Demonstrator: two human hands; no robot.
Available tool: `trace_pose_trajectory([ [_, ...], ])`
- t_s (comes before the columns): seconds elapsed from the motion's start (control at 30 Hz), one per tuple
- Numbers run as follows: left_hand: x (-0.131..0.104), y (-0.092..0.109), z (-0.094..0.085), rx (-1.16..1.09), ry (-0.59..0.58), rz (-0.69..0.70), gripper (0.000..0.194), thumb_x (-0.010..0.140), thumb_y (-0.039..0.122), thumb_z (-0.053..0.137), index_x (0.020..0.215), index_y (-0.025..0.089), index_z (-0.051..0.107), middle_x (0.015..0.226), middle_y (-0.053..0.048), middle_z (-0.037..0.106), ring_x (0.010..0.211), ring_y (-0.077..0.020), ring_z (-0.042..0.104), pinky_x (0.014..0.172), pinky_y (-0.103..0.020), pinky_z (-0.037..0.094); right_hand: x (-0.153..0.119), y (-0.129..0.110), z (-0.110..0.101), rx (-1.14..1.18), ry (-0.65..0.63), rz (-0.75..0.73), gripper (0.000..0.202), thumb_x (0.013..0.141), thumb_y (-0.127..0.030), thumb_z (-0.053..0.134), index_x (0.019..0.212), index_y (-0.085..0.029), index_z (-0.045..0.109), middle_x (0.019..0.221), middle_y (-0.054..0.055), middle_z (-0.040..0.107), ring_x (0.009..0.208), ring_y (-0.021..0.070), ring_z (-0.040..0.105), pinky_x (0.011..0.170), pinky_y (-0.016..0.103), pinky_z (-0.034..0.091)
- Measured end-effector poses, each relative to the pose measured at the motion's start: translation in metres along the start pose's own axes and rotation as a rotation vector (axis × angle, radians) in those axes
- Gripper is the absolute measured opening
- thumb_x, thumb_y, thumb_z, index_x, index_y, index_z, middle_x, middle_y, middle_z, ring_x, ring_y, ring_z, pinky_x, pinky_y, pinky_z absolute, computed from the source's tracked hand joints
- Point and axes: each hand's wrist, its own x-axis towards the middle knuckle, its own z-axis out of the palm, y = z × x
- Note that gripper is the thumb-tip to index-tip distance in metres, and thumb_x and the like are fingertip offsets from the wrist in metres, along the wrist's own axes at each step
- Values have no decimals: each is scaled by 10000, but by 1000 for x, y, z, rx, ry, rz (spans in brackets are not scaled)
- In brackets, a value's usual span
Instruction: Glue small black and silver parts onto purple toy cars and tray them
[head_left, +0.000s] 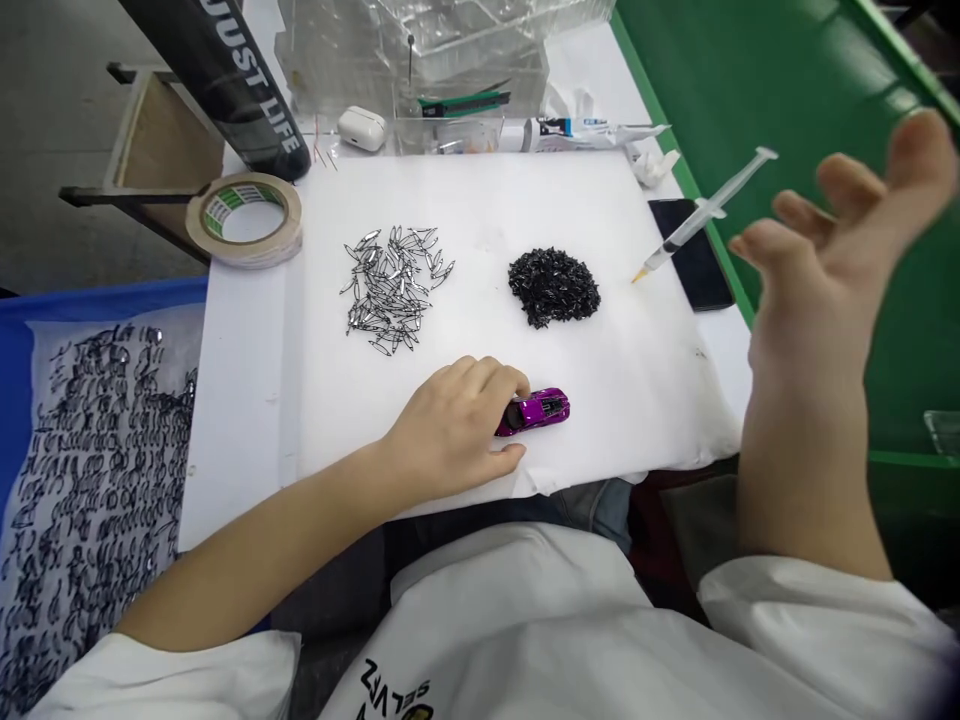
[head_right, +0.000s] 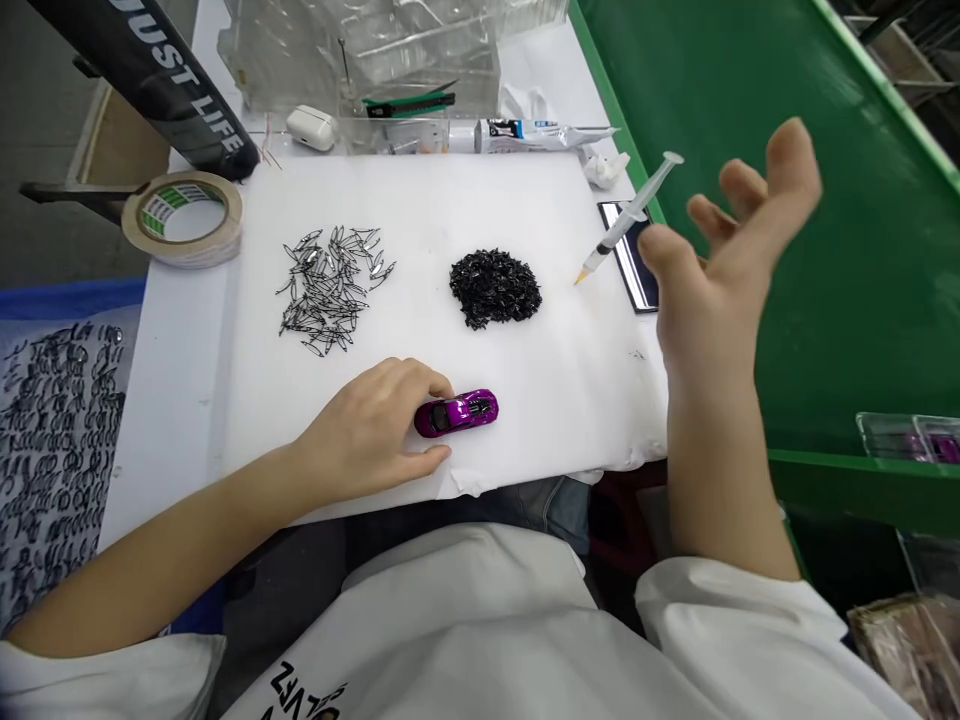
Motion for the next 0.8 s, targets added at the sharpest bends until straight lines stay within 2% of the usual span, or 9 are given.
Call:
trace_pose_trajectory([
  [0.03, 0, -1, 1, 5, -8, 18, 298, 724, 226, 607, 1000, 174, 507, 953, -27, 596, 826, -185, 510, 741, -326, 431, 13, 6, 2, 117, -76, 126, 750, 759, -224, 552, 1395, -256, 156, 1379, 84, 369, 1101, 167, 523, 880, 340, 465],
  [0.1, 0, -2, 1, -4, -2, 31, 274, 732, 187, 605, 989, 179, 509, 942, -13, 605, 808, -175, 509, 727, -314, 429, 32, 15, 9, 237, -287, 378, 579, 795, -318, 530, 1327, -223, 323, 1189, 109, 540, 958, 191, 591, 847, 396, 488],
  [0.2, 0, -3, 1, -21, 61, 17, 237, 729, 159, 596, 953, 177, 522, 889, 4, 622, 769, -162, 511, 678, -287, 426, 43, 14, 17, 205, -408, 501, 307, 818, -455, 502, 781, -170, 611, 863, 94, 603, 773, 188, 590, 813, 422, 496],
  [0.3, -2, -3, 1, -35, 137, 0, 200, 745, 202, 586, 938, 175, 538, 833, 16, 639, 743, -152, 530, 651, -269, 430, 29, -11, 19, 354, -333, 416, 384, 845, -482, 440, 645, -195, 597, 862, 76, 567, 867, 206, 580, 812, 433, 504],
  [0.4, -3, -2, 2, 13, 189, -7, 175, 790, 251, 549, 945, 171, 563, 754, 15, 647, 702, -145, 548, 621, -262, 430, 1, -53, 20, 495, -247, 181, 224, 821, -319, 464, 902, -255, 663, 904, 57, 564, 920, 207, 580, 890, 421, 485],
  [0.47, -4, -2, 2, 54, 213, -11, 178, 824, 257, 505, 956, 164, 579, 730, 8, 654, 691, -146, 556, 608, -262, 429, -17, -77, 23, 521, -268, 94, 270, 760, -271, 548, 1012, -345, 611, 890, 7, 566, 742, 159, 567, 806, 359, 520],
  [0.53, -3, -1, 2, 69, 209, -24, 189, 841, 264, 482, 959, 164, 591, 734, 4, 661, 702, -149, 566, 609, -264, 430, -29, -92, 29, 591, -430, 36, 185, 753, -404, 582, 936, -376, 569, 743, -32, 548, 527, 117, 481, 586, 310, 505],
  [0.67, -1, -1, 0, 59, 170, -76, 200, 847, 287, 477, 949, 178, 610, 725, 7, 655, 710, -150, 571, 613, -266, 424, -33, -85, 39, 655, -827, -1, 568, 680, -827, 314, 644, -270, 416, 431, -65, 375, 342, 86, 365, 401, 278, 365],
  [0.8, 1, 0, 0, 42, 179, -117, 206, 843, 305, 488, 939, 186, 626, 723, -1, 657, 699, -147, 574, 610, -262, 417, -34, -57, 40, 444, -894, 101, 704, 512, -934, 264, 522, -236, 349, 378, -65, 334, 333, 64, 353, 381, 257, 364],
])
